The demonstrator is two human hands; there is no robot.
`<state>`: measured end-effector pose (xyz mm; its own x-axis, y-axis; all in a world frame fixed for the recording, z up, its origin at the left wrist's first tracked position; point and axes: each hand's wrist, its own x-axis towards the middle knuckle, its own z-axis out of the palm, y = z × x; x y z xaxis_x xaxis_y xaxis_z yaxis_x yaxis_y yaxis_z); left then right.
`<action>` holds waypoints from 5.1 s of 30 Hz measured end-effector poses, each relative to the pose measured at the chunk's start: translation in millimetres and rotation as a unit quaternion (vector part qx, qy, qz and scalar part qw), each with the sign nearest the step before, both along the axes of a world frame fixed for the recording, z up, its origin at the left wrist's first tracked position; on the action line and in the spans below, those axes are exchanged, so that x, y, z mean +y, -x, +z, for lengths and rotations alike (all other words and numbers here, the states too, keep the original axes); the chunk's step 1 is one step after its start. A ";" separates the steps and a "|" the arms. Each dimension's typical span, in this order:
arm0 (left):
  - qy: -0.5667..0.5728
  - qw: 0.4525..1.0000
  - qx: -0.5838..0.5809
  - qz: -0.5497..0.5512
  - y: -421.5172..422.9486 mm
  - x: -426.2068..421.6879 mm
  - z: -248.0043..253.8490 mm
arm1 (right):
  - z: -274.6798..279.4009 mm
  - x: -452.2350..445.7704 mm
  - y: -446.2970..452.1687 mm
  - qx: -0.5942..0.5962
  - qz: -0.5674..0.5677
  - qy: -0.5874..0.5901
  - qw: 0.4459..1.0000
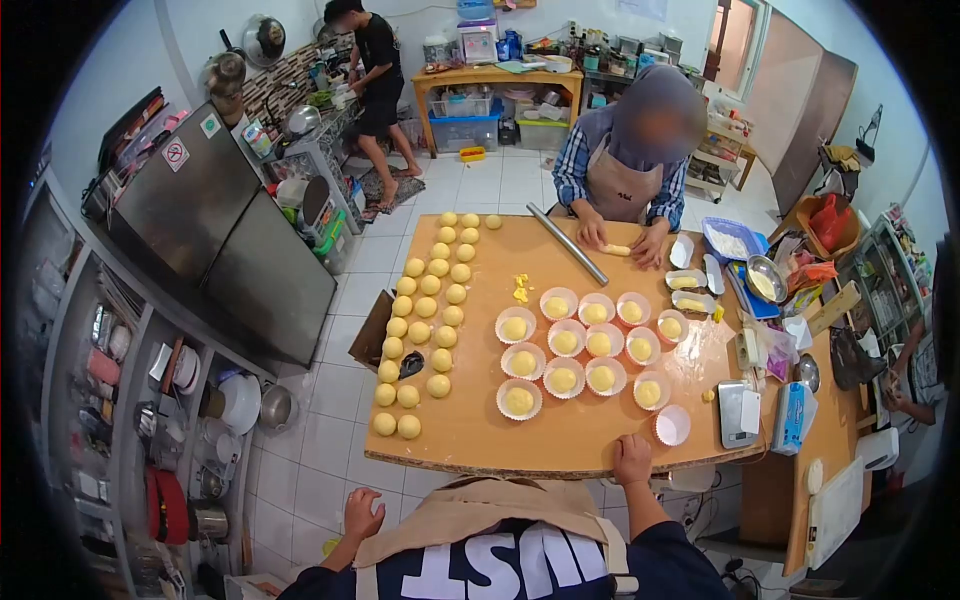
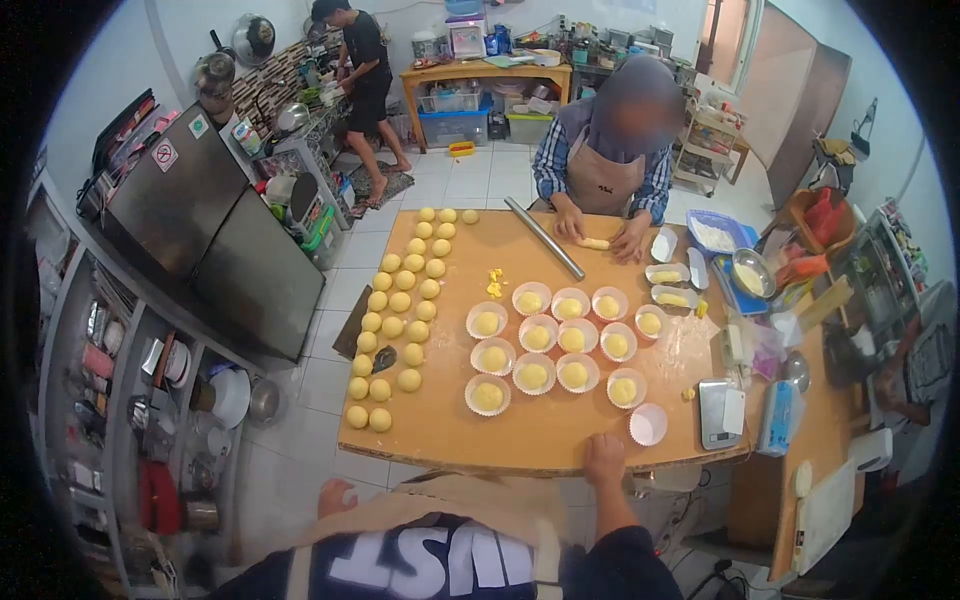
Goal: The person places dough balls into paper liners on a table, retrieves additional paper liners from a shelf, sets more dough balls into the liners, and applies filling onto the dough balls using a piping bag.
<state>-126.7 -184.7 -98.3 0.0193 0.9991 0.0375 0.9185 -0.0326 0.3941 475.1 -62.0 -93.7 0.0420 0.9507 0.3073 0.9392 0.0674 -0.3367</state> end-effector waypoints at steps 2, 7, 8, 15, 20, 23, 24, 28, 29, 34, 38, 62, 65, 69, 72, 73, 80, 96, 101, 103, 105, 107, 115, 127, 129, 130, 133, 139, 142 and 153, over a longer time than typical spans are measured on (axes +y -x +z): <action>0.003 1.000 -0.002 0.013 -1.5 -0.8 0.6 | 4.2 1.6 2.1 0.002 -0.002 0.004 1.000; -0.007 1.000 -0.010 -0.005 -1.2 2.5 3.3 | 7.6 0.8 2.5 0.016 0.003 0.000 1.000; -0.013 1.000 -0.007 -0.004 -2.3 3.6 4.2 | 6.7 0.8 2.6 0.015 0.001 0.003 1.000; 0.010 1.000 -0.009 -0.008 -1.7 8.2 1.2 | 13.6 0.0 6.7 0.002 -0.010 0.004 1.000; 0.009 1.000 -0.014 -0.006 -9.2 11.2 3.8 | 9.6 0.3 3.1 0.012 0.000 -0.008 1.000; -0.004 1.000 -0.009 -0.026 -7.1 14.8 0.1 | 5.5 0.2 2.6 0.010 -0.008 -0.004 1.000; -0.006 1.000 -0.002 -0.024 -9.6 14.1 3.8 | 6.4 -0.1 3.4 0.011 -0.010 -0.008 1.000; -0.027 0.999 0.001 -0.023 -4.8 15.2 10.2 | 15.9 0.4 6.7 0.017 -0.008 0.005 1.000; -0.019 1.000 0.000 -0.022 -2.4 14.9 8.9 | 15.5 1.8 7.1 0.016 -0.007 -0.010 1.000; 0.009 1.000 -0.001 -0.015 10.0 5.2 -3.1 | 14.4 1.1 8.9 0.013 -0.009 -0.034 0.999; 0.028 0.999 0.015 -0.028 17.1 4.9 -21.6 | 11.4 0.2 6.0 0.007 -0.019 0.005 1.000; 0.031 0.999 -0.016 -0.006 -2.4 9.0 4.5 | 7.0 1.0 5.6 0.012 -0.007 -0.010 1.000; 0.029 0.999 -0.022 -0.005 -3.9 9.0 8.7 | 10.3 2.5 6.5 0.006 -0.012 -0.023 1.000; 0.036 0.999 -0.014 -0.009 1.2 4.9 6.6 | 14.1 2.0 8.8 0.010 -0.008 -0.022 1.000; 0.035 0.999 -0.015 -0.005 3.5 3.0 2.7 | 11.0 2.6 7.1 0.010 -0.014 -0.011 1.000; 0.034 0.999 -0.016 -0.001 4.6 2.4 1.8 | 10.6 2.6 6.6 0.010 -0.014 -0.012 1.000; 0.017 1.000 -0.005 -0.018 -7.5 25.3 13.8 | 6.6 1.7 3.9 0.000 -0.015 0.003 1.000; 0.030 0.983 0.170 -0.065 -91.5 152.4 48.0 | 6.8 2.4 5.1 0.000 -0.008 -0.021 1.000; 0.079 0.973 0.199 -0.089 -96.0 171.9 75.2 | 6.2 2.0 4.2 0.001 -0.010 0.008 1.000; 0.099 0.967 0.203 -0.113 -93.8 182.2 76.3 | 9.6 1.5 6.4 0.006 -0.017 0.004 1.000; 0.128 0.962 0.216 -0.111 -95.8 191.5 82.4 | -3.1 3.6 1.5 0.010 -0.004 0.001 1.000; 0.141 0.960 0.215 -0.113 -98.5 194.4 84.0 | 0.9 -0.3 0.3 0.022 -0.004 -0.004 1.000; 0.143 0.963 0.208 -0.099 -99.6 195.4 79.7 | 46.6 23.7 -31.0 -0.007 -0.324 -0.064 0.944; 0.098 0.972 0.199 -0.078 -101.6 190.9 66.3 | 42.3 22.9 -57.4 -0.028 -0.283 0.087 0.955; 0.101 0.978 0.166 -0.068 -96.7 192.0 56.8 | 35.2 22.3 -61.8 -0.011 -0.256 0.053 0.965; 0.103 0.981 0.150 -0.064 -95.4 192.1 54.1 | 31.1 21.6 -64.0 -0.003 -0.243 0.037 0.969; 0.111 0.980 0.153 -0.063 -97.3 191.2 57.0 | 16.8 22.0 -74.9 0.011 -0.195 0.032 0.980; 0.086 0.974 0.194 -0.081 -100.1 188.0 66.2 | 17.1 18.0 -65.4 0.040 -0.205 -0.023 0.978; 0.084 0.977 0.178 -0.081 -97.1 189.9 58.0 | 10.9 18.8 -71.0 0.028 -0.189 -0.037 0.981; 0.099 0.977 0.170 -0.076 -103.0 184.7 75.9 | 32.2 32.6 -74.9 0.016 -0.189 -0.060 0.980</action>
